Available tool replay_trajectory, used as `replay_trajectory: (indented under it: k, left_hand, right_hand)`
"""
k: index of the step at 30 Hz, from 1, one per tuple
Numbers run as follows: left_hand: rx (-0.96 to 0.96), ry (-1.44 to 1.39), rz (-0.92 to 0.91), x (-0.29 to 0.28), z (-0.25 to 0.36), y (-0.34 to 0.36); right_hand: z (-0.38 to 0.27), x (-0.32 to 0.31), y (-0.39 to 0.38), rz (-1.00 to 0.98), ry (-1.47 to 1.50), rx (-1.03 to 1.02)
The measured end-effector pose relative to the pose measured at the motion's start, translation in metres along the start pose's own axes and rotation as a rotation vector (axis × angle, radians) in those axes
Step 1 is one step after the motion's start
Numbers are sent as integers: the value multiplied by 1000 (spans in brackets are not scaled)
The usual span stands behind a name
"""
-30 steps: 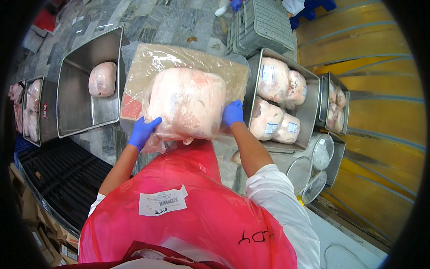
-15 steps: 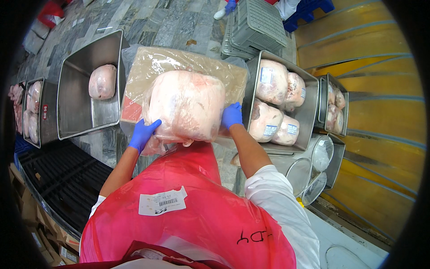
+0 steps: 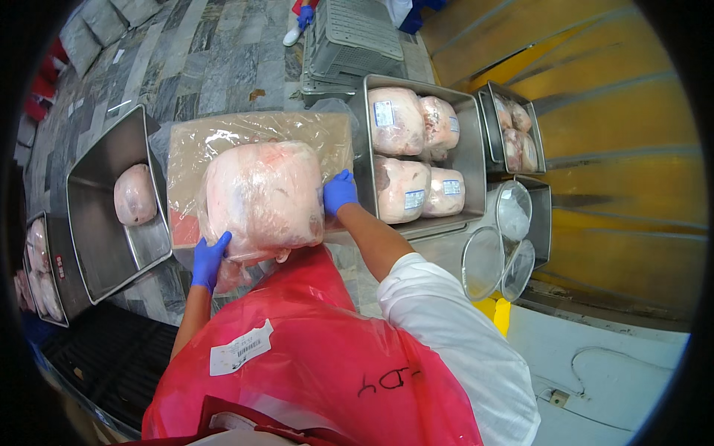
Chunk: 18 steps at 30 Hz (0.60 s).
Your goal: The person unwraps a large piece of raw meat and uses a knife to trim fat and connective tissue. They repeatedly cut and pull away sections of the meat, placing trimmed pieces into a metal tray.
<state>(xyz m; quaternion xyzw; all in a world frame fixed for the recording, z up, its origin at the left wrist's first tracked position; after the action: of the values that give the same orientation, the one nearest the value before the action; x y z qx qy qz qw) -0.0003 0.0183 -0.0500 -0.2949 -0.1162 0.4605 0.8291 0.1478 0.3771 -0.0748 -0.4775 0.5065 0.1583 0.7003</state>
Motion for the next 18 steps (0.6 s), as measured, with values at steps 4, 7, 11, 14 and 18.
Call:
replay_trajectory:
  k: [4, 7, 11, 14, 18]
  left_hand:
    - [-1, 5, -23, 3, 6, -3]
    - [-14, 6, -46, -2, 1, -1]
    - [-19, -52, -26, -3, 2, -4]
    - [-14, -49, -36, -1, 7, -7]
    - [6, -19, -51, -2, 7, -4]
  right_hand:
    - [2, 6, 1, 5, -1, 52]
    - [12, 29, 15, 86, 114, 100]
    - [16, 46, 24, 98, 168, 79]
    - [2, 12, 5, -38, -16, 40]
    - [8, 25, 9, 100, 22, 40]
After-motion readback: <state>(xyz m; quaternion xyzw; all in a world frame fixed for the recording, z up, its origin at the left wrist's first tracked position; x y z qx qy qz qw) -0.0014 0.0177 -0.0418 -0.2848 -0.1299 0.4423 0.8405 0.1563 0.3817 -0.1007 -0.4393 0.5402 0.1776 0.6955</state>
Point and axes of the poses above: each hand's wrist, its own y-axis towards the middle knuckle, its own x-axis out of the palm, z = x × y, the point moved 4 cm from there along y, towards the middle knuckle, and after that the axes turned 1 degree about -z, right-handed, at the moved point
